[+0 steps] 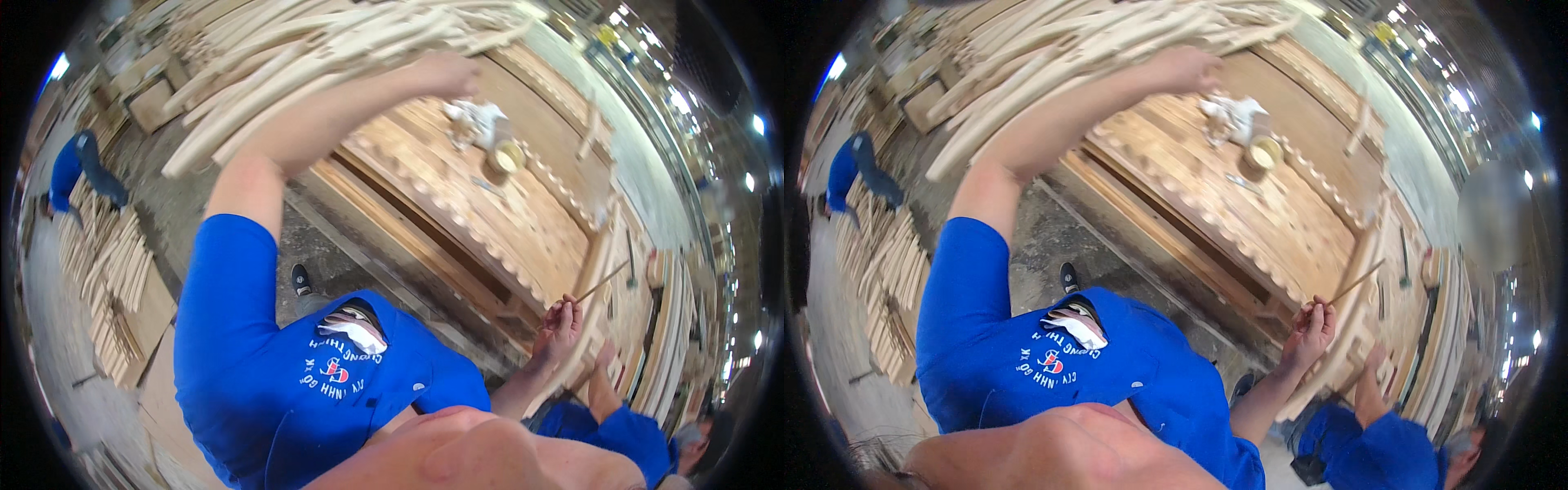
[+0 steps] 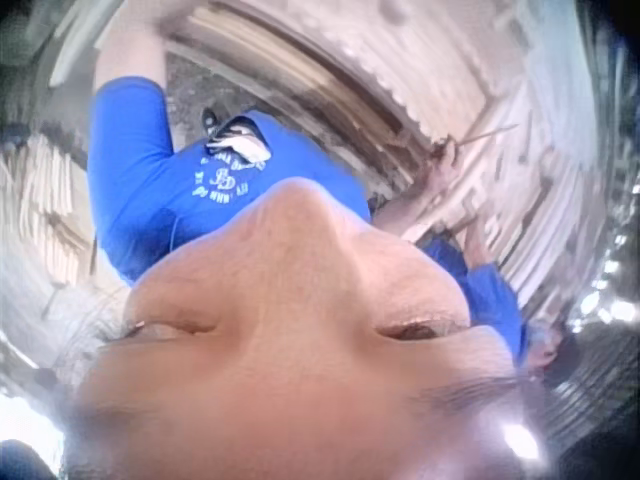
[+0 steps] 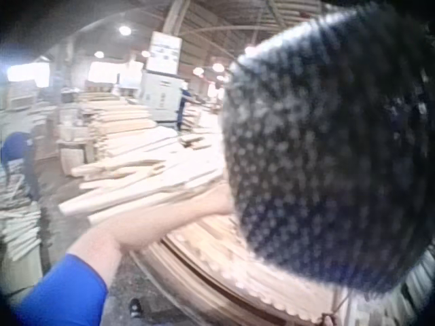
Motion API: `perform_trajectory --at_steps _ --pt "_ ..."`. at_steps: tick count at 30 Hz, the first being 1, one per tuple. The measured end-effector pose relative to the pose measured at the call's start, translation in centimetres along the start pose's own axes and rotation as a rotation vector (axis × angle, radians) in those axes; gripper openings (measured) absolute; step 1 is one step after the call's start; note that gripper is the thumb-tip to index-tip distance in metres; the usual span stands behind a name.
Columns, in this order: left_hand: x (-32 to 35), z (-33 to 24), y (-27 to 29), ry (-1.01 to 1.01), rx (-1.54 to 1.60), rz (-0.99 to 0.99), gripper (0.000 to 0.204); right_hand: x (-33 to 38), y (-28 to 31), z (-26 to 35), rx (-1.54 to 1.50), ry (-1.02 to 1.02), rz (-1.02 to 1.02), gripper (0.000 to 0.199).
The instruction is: The person repeatedly picks up curved wooden pieces, applies a yellowish substance from a small container using a brush, and places the pieces back on the workbench. The process is repeated for multiple pieces in a workshop setting.
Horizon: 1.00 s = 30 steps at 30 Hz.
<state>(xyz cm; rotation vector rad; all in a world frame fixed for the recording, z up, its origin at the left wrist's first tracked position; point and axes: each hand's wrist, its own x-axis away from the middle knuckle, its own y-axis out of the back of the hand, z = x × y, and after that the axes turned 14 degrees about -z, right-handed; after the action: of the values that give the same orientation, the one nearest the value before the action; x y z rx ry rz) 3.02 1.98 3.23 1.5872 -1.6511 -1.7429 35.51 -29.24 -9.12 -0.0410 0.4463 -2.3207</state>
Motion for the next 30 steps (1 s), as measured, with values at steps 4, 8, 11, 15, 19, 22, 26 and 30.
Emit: perform_trajectory --at_steps 4,8,11,15,19,22,26,30 --pt "2.4 18.0 9.4 0.198 -0.297 -0.06 0.05 1.1 -8.4 -2.5 -0.101 -0.089 0.065 0.014" --pt "7.8 37.9 17.1 0.403 -0.417 -0.112 0.053 4.0 -17.0 -5.2 -0.157 -0.153 0.244 0.022" --pt "13.2 49.3 19.0 0.61 -0.421 -0.033 0.053 7.0 -22.9 -6.8 -0.135 -0.172 0.235 0.022" --pt "19.0 58.8 19.6 0.739 -0.432 -0.188 0.055 10.1 -30.1 -8.2 -0.121 -0.161 0.229 0.022" --pt "23.2 62.4 21.0 0.737 -0.474 -0.307 0.053 12.7 -35.3 -7.6 -0.081 -0.172 0.329 0.024" --pt "24.4 63.1 21.6 0.672 -0.501 -0.357 0.05 13.8 -38.9 -6.1 -0.108 -0.155 0.449 0.027" --pt "24.5 64.0 23.4 0.586 -0.48 -0.339 0.05 14.4 -42.3 -4.3 -0.038 -0.24 0.472 0.029" --pt "23.6 65.3 22.2 0.684 -0.323 -0.322 0.059 15.8 -47.5 -3.5 -0.004 -0.278 0.551 0.028"
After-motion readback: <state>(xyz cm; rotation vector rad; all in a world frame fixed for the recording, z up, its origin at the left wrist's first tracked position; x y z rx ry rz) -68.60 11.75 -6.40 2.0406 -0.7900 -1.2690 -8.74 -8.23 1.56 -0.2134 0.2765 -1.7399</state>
